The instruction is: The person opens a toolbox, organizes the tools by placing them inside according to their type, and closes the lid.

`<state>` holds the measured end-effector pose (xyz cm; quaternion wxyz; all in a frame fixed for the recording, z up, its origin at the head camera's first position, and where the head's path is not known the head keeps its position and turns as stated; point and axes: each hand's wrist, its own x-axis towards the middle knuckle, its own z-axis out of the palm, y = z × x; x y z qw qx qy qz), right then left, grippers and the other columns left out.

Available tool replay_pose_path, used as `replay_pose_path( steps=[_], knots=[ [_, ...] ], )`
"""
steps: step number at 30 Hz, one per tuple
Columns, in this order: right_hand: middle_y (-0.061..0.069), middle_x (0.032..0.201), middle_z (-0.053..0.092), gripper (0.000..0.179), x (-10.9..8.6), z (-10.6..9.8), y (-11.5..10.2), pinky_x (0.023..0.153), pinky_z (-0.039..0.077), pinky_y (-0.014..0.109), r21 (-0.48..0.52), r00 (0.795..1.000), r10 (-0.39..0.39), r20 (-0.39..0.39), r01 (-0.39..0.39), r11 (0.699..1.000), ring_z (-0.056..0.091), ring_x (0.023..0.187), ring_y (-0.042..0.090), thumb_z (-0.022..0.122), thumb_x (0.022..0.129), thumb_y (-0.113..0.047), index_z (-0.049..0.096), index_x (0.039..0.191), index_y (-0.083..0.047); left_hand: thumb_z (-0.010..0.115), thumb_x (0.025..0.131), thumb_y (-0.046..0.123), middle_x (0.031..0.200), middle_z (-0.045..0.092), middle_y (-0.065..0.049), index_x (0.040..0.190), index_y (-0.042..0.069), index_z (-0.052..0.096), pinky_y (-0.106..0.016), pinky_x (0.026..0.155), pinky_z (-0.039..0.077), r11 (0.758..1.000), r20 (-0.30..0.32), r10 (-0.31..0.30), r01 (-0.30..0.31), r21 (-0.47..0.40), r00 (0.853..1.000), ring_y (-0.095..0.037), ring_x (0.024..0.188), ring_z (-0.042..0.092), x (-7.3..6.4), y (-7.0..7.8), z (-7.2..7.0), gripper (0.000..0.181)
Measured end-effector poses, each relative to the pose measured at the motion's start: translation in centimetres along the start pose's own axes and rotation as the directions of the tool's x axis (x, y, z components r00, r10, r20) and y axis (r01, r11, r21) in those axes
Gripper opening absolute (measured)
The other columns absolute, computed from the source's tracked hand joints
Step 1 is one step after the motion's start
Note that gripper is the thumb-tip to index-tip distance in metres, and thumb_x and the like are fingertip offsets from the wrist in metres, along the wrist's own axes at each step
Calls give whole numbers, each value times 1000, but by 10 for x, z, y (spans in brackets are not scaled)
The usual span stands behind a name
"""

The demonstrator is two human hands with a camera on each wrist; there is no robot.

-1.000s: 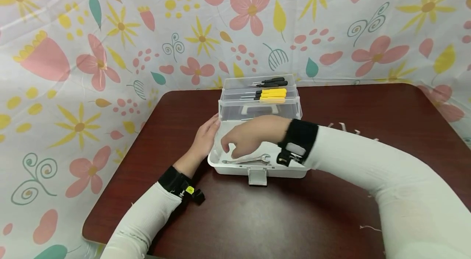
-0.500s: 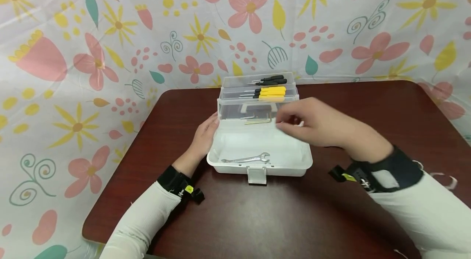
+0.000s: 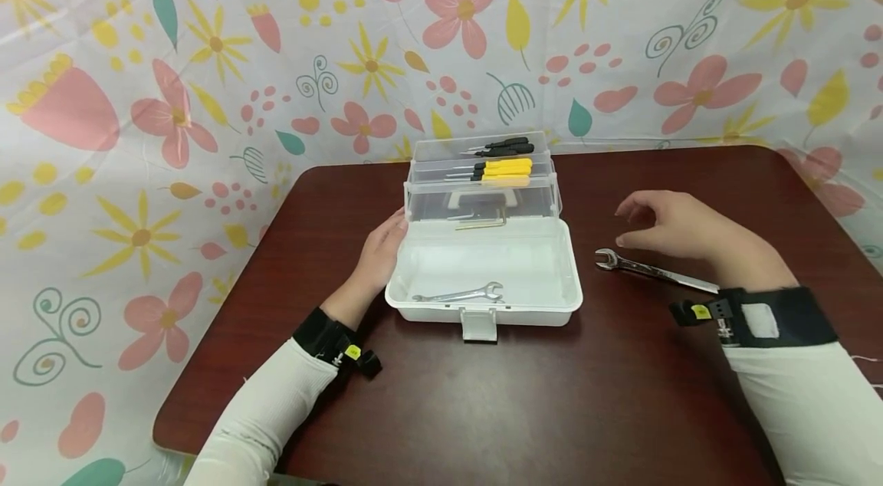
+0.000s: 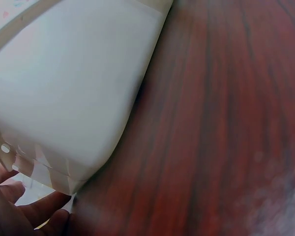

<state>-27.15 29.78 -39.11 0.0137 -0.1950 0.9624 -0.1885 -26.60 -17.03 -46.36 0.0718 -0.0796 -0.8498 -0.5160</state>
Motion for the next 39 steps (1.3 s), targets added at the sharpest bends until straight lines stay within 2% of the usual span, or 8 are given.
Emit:
replay_pose_path(
  steps=[3, 7, 12, 19, 22, 29, 39],
  knots=[
    [14, 114, 72, 52, 4, 11, 20, 83, 54, 46, -10, 998, 23, 65, -23, 1000, 65, 103, 30, 85, 83, -36, 68, 121, -6, 38, 108, 47, 166, 40, 4, 143, 9, 60, -46, 129, 25, 1000, 0, -4, 4, 6, 1000, -19, 156, 33, 0, 1, 1, 57],
    [9, 99, 70, 51, 5, 20, 35, 73, 51, 39, -7, 992, 43, 118, -43, 999, 62, 87, 23, 86, 80, -35, 69, 117, -5, 38, 109, 47, 166, 40, 1, 143, 8, 61, -45, 130, 25, 1000, -1, -2, 2, 12, 1000, -18, 156, 32, -1, 3, 1, 56],
    [1, 77, 62, 39, 5, 23, 38, 61, 45, 30, 43, 979, 62, 192, -72, 996, 53, 67, 14, 87, 78, -34, 69, 102, -8, 39, 109, 45, 166, 41, 0, 142, 8, 62, -45, 130, 25, 1000, -5, 4, -4, 11, 1000, -19, 156, 33, -2, 3, -1, 54],
    [0, 71, 58, 24, 1, 24, 34, 57, 44, 29, 80, 954, 73, 290, -100, 992, 52, 63, 15, 82, 76, -20, 64, 88, -10, 39, 109, 44, 166, 40, -7, 142, 6, 61, -46, 130, 25, 1000, -5, 19, -19, -2, 1000, -21, 156, 33, -2, 2, -1, 55],
    [-1, 69, 58, 20, 0, 25, 34, 57, 43, 30, 81, 950, 84, 301, -114, 990, 52, 62, 15, 79, 75, -15, 62, 85, -10, 40, 109, 44, 166, 40, -7, 142, 6, 61, -46, 129, 25, 1000, -2, 18, -18, -1, 1000, -21, 156, 33, -2, 3, -1, 54],
    [-1, 68, 53, 17, -3, 25, 38, 57, 38, 30, 38, 958, 93, 273, -107, 994, 48, 61, 16, 76, 74, -11, 60, 81, -10, 40, 109, 45, 166, 40, -5, 143, 7, 60, -48, 130, 25, 1000, -1, 16, -16, -5, 1000, -21, 156, 33, 0, 3, 0, 55],
    [1, 69, 51, 19, -4, 25, 42, 57, 38, 31, 63, 951, 95, 293, -118, 991, 48, 61, 18, 74, 75, -7, 58, 85, -8, 40, 109, 44, 166, 40, -7, 146, 7, 57, -49, 129, 24, 1000, -2, 10, -10, 1, 1000, -23, 156, 33, -2, 2, 1, 55]
  ],
)
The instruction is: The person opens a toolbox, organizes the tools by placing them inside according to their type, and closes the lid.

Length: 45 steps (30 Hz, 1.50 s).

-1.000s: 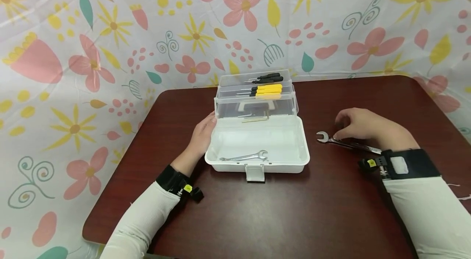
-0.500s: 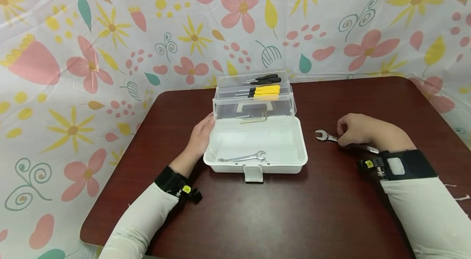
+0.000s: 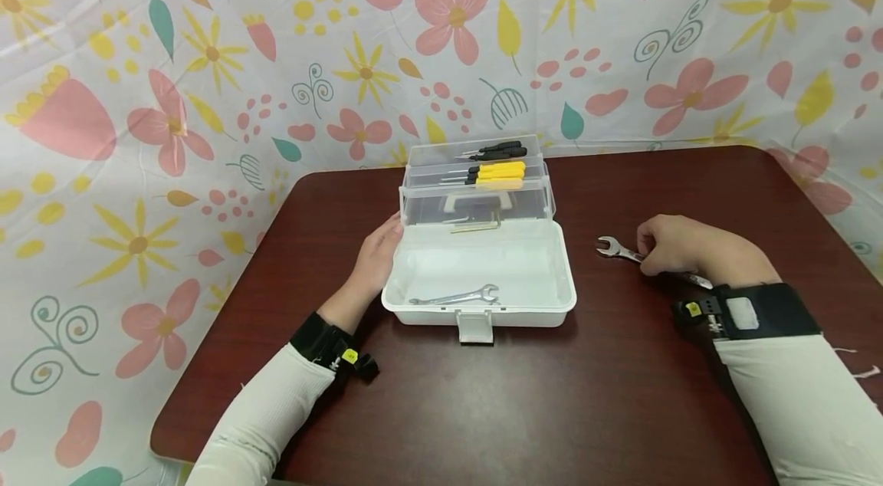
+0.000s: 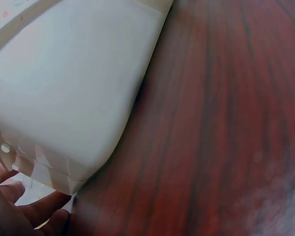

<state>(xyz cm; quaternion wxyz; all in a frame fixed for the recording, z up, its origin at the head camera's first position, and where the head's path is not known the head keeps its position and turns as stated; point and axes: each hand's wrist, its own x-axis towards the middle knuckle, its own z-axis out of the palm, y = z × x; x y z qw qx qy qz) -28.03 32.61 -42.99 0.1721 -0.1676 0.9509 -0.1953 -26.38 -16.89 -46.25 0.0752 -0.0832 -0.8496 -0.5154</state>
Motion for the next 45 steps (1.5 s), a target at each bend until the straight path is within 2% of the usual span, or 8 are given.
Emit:
replay_pose_path(
  steps=[4, 11, 18, 22, 28, 31, 36, 45],
  knots=[
    [1, 70, 49, 20, 1, 1, 1, 59, 37, 31, -17, 1000, -7, -2, 7, 1000, 46, 63, 18, 74, 78, -9, 57, 89, -7, 39, 109, 45, 166, 40, -5, 146, 7, 58, -49, 130, 24, 1000, -1, 1, -1, 3, 1000, -23, 156, 33, -1, -2, 1, 56],
    [2, 70, 51, 16, 3, 1, -2, 58, 39, 32, -23, 1000, 13, -6, -13, 1000, 48, 66, 19, 74, 80, -9, 59, 86, -7, 39, 109, 44, 165, 41, 0, 143, 7, 60, -47, 130, 24, 1000, -8, 8, -8, 2, 1000, -20, 156, 33, -2, -3, 0, 55],
    [3, 80, 57, 13, 4, 1, -1, 62, 40, 33, -41, 1000, -6, -7, 5, 999, 49, 72, 19, 69, 85, -9, 61, 94, -6, 39, 109, 46, 166, 40, -3, 144, 8, 59, -47, 130, 23, 1000, -5, 9, -9, -6, 1000, -19, 156, 33, -2, -4, 0, 55],
    [7, 86, 57, 23, 1, 1, -1, 58, 46, 35, -9, 1000, -1, 8, 1, 1000, 53, 70, 20, 63, 93, -10, 57, 113, 2, 39, 109, 47, 165, 41, 1, 144, 10, 60, -46, 130, 24, 1000, -7, 6, -6, 9, 1000, -17, 156, 33, -2, -3, 0, 55],
    [12, 85, 59, 48, -2, 2, -1, 56, 53, 40, 120, 997, 49, 65, -56, 991, 57, 68, 24, 51, 101, -11, 36, 141, 11, 39, 109, 48, 165, 41, -5, 145, 9, 59, -48, 130, 24, 1000, -6, 9, -9, 12, 1000, -21, 156, 34, -2, -3, 0, 57],
    [10, 80, 55, 43, -3, 3, -3, 55, 52, 39, 189, 994, 50, 92, -67, 980, 54, 65, 23, 47, 102, -10, 35, 140, 7, 38, 109, 49, 165, 41, -2, 145, 10, 60, -48, 130, 24, 1000, -3, 9, -9, 14, 1000, -20, 156, 34, -2, -3, 0, 57],
    [5, 73, 51, 23, -4, 1, -7, 49, 50, 39, 240, 995, 47, 89, -67, 968, 52, 56, 22, 45, 102, -8, 46, 125, -4, 38, 109, 48, 165, 41, 2, 144, 10, 60, -47, 130, 24, 1000, 2, 10, -10, 16, 1000, -18, 156, 33, -2, -3, 0, 56],
    [2, 69, 54, 18, -7, -6, -14, 50, 47, 33, 106, 1000, 7, -20, -5, 994, 53, 54, 19, 51, 99, -8, 56, 116, -3, 38, 109, 47, 166, 40, -5, 145, 11, 59, -50, 129, 25, 1000, 0, 7, -7, 12, 1000, -22, 156, 33, 0, -1, 0, 56]
  ],
)
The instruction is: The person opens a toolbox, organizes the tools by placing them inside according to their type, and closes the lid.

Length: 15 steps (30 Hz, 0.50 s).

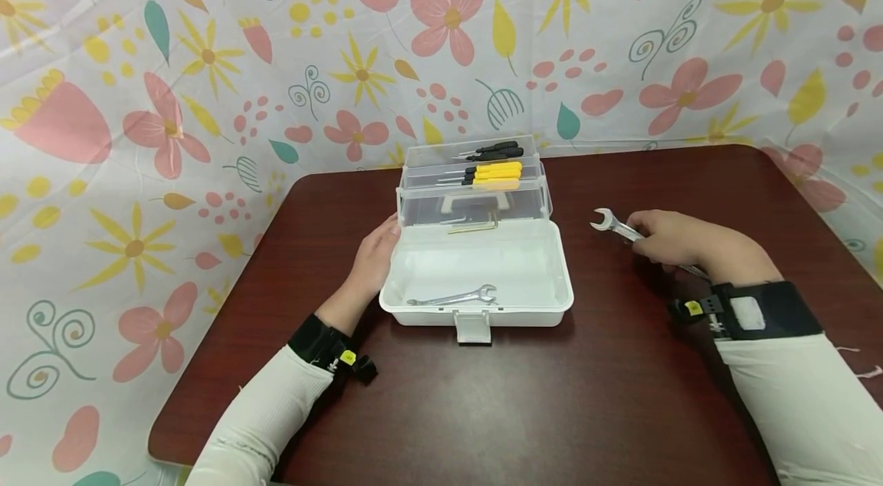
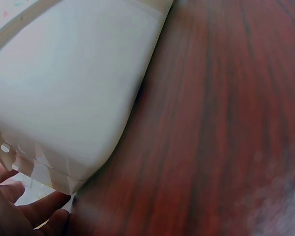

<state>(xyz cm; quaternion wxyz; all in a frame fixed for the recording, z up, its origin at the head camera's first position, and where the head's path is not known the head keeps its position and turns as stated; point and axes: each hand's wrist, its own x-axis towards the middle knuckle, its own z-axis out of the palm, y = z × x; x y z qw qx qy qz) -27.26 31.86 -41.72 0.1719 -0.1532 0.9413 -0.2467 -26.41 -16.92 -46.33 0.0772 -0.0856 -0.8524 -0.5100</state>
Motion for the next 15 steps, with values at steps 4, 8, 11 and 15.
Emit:
replay_pose_path(
  steps=[4, 8, 11, 15],
  knots=[
    [2, 73, 57, 20, -5, -5, -8, 49, 46, 33, -49, 999, -15, -43, 12, 999, 53, 53, 18, 53, 98, -7, 58, 117, -4, 39, 109, 46, 166, 41, -3, 145, 9, 59, -49, 130, 24, 1000, -3, 8, -8, -5, 1000, -22, 156, 33, 0, 1, 0, 56],
    [2, 78, 58, 23, -12, -11, -19, 49, 46, 33, -98, 997, -29, -73, 22, 995, 52, 52, 19, 54, 97, -7, 58, 120, -3, 39, 109, 46, 165, 42, 2, 145, 10, 59, -48, 129, 25, 1000, -9, 1, -1, 0, 1000, -20, 156, 34, -1, 1, 0, 55],
    [2, 77, 57, 25, -17, -14, -28, 50, 45, 32, -124, 995, -41, -87, 30, 992, 51, 52, 17, 55, 97, -7, 58, 122, -4, 39, 108, 47, 165, 42, 3, 146, 11, 59, -47, 129, 25, 1000, -9, -9, 9, 6, 1000, -19, 155, 34, -1, 1, 0, 55],
    [0, 85, 62, 26, -22, -17, -39, 56, 42, 29, -176, 991, -79, -109, 59, 983, 51, 60, 14, 58, 97, -8, 61, 123, -5, 39, 109, 47, 165, 42, 1, 146, 10, 58, -47, 130, 25, 1000, -7, -5, 5, 2, 1000, -20, 156, 33, -1, 1, 0, 56]
  ],
)
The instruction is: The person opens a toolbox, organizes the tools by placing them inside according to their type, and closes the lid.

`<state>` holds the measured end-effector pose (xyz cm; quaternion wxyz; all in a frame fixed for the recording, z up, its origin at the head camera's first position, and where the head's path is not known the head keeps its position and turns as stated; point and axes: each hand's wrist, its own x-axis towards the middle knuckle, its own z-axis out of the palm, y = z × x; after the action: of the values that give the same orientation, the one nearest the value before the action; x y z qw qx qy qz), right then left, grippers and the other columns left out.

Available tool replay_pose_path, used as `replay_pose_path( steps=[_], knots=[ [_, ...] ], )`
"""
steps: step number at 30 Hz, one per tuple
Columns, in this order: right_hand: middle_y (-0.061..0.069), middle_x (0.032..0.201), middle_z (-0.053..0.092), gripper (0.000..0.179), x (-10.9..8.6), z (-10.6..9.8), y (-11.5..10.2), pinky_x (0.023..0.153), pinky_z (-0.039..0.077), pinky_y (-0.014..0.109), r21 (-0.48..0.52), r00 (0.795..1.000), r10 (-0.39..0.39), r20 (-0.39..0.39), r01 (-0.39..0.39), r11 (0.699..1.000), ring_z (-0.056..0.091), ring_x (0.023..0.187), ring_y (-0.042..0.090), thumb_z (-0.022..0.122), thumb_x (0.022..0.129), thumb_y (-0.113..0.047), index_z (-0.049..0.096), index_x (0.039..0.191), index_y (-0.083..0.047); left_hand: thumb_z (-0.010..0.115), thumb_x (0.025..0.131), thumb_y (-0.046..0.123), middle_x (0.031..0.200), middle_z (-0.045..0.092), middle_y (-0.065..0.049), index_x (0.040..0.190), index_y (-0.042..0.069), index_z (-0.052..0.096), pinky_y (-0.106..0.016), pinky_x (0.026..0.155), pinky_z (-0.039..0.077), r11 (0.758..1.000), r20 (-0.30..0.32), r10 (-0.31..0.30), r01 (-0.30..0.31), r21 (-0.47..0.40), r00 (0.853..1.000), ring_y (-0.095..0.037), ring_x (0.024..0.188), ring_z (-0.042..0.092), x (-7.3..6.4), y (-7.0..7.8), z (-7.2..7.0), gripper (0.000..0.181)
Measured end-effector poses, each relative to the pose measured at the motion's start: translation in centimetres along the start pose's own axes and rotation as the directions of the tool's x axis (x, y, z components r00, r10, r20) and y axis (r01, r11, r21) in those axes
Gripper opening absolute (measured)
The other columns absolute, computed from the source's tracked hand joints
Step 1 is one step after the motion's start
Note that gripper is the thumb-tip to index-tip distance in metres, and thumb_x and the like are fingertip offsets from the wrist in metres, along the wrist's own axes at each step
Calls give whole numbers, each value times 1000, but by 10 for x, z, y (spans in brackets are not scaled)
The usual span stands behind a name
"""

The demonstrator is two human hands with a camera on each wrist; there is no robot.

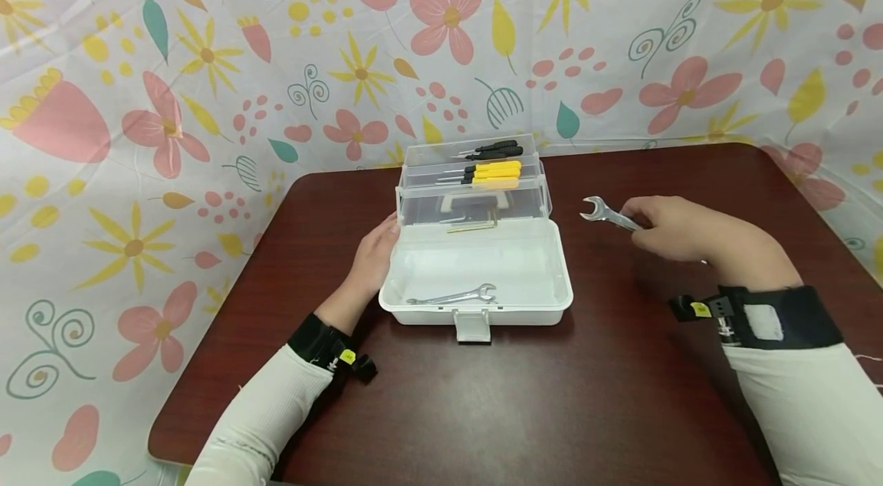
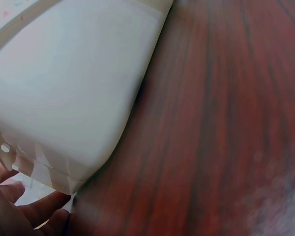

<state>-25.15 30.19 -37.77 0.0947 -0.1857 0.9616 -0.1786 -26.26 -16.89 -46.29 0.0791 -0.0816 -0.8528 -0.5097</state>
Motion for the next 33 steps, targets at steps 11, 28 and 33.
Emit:
replay_pose_path(
  steps=[11, 28, 33],
  knots=[
    [-4, 95, 66, 31, -13, -9, -27, 66, 42, 25, -78, 989, -107, -107, 99, 992, 50, 77, 6, 64, 98, -11, 65, 128, -8, 39, 109, 46, 165, 41, 2, 146, 10, 58, -47, 130, 24, 1000, 4, -5, 5, -7, 1000, -21, 156, 34, -1, 2, 0, 55],
    [-9, 84, 59, 33, -31, -12, -60, 65, 41, 23, -92, 931, -236, -278, 219, 971, 49, 74, 2, 68, 98, -14, 67, 130, -14, 39, 109, 42, 165, 41, -7, 144, 7, 59, -48, 130, 24, 1000, -3, 21, -21, -19, 1000, -22, 156, 34, 0, 0, 0, 53],
    [-10, 84, 57, 31, -30, -7, -71, 65, 40, 22, -79, 924, -272, -270, 260, 962, 49, 74, 1, 67, 99, -15, 67, 131, -15, 39, 109, 43, 165, 41, -7, 145, 6, 58, -49, 129, 25, 1000, 2, 23, -23, -14, 1000, -23, 156, 34, 0, -1, 0, 54]
  ],
)
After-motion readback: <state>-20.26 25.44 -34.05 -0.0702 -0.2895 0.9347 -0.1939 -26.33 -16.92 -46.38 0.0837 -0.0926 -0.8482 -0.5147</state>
